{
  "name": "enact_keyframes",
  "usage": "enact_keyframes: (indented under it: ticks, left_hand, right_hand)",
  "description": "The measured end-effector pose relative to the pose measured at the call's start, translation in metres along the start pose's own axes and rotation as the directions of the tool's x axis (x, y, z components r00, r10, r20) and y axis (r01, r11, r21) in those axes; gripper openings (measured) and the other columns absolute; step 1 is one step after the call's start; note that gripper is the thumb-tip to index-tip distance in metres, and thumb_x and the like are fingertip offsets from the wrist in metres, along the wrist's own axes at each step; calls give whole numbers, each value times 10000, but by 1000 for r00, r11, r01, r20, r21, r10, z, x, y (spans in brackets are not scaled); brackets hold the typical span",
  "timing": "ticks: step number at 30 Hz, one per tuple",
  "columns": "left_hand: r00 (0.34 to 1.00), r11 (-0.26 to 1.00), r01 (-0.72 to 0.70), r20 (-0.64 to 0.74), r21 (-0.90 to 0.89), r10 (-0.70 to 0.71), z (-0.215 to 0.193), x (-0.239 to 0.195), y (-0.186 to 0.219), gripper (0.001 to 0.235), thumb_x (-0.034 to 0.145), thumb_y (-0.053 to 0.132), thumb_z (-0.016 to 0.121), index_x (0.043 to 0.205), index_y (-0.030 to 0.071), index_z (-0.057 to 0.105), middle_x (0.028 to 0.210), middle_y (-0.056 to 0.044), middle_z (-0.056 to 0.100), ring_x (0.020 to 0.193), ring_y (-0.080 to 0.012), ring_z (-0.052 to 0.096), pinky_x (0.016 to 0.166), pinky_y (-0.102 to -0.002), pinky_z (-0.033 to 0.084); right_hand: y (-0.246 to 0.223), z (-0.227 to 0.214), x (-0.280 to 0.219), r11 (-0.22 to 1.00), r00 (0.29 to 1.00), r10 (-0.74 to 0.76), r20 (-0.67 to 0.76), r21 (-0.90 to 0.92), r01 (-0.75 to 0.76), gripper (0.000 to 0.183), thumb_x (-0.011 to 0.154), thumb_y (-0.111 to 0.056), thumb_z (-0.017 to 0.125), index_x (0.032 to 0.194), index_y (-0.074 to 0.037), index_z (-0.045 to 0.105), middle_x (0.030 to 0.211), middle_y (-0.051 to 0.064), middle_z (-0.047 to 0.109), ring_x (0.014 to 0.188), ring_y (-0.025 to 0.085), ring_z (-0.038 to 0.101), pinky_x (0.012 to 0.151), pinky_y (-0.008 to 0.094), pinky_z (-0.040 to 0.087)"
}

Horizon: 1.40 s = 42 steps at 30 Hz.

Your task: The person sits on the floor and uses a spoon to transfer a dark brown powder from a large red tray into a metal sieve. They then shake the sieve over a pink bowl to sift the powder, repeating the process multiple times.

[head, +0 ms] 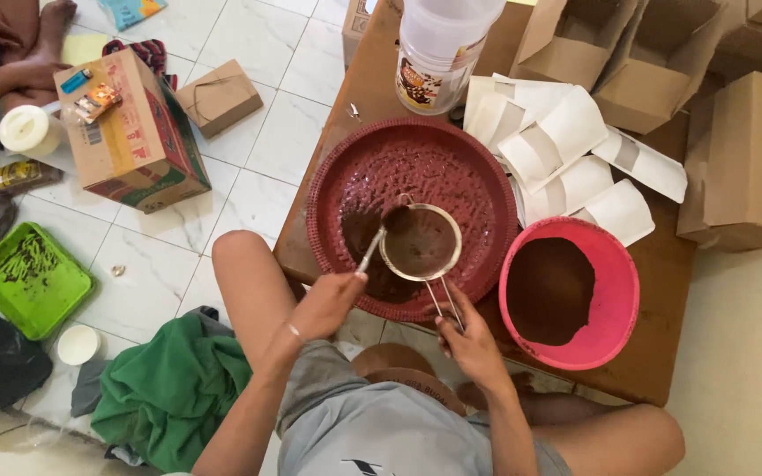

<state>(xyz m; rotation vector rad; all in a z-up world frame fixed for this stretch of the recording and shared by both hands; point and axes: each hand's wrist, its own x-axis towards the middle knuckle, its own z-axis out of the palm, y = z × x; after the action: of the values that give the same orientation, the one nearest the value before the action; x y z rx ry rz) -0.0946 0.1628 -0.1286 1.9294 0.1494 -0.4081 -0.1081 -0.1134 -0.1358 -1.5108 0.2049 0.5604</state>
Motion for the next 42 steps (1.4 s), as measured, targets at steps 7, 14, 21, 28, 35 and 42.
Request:
enact_keyframes:
  ticks: [7,14,21,28,35,42]
  left_hand:
    - [991,979,-134,36,155,130,-12,-2,1,421,1026,331,484,758,22,583,749,-255,673,747,-473,657,711,-500,519]
    - [992,842,34,-84,-538,-93,-6,6,-21,453,1086,284,474,667,115,506,503,8,350,375,-149,430,400,-258,381]
    - [979,679,69,-80,-731,-185,5,14,-32,431,1085,334,497,758,54,523,556,-48,404,430,-155,447,413,-261,351]
    - [985,744,128,-2,-655,-171,25,16,-50,403,1072,336,525,770,71,555,542,-50,445,444,-148,485,428,-252,368]
    - [981,741,162,28,-651,-190,34,10,-61,406,1077,343,525,767,84,566,544,-54,459,444,-153,480,441,-251,386]
    - [976,729,202,75,-654,-203,22,17,-82,436,1078,371,538,761,72,572,554,-71,481,450,-181,492,430,-288,403]
  right_hand:
    - [-9,16,9,996,998,-43,50,-80,47,695,944,60,511,1601,-39,305,1123,198,629,610,164,535,396,273,465]
    - [-8,15,16,996,995,-55,85,-66,60,692,937,38,534,1588,-49,320,1121,206,642,578,152,543,405,268,456]
    - [-18,-7,25,992,985,-69,161,-93,85,500,935,-43,658,1419,-85,540,1141,152,700,674,186,657,455,293,545]
    - [-86,-24,3,927,915,-197,353,-237,291,538,858,-172,803,1358,-61,637,1337,123,623,1096,235,581,892,443,573]
    - [-59,-35,17,837,882,-399,250,-293,462,503,739,-179,920,1156,-74,659,1120,82,675,924,189,637,779,377,550]
    - [-32,-21,8,854,864,-494,-94,-240,462,282,1035,-299,581,1097,-42,678,804,100,590,725,193,597,684,345,517]
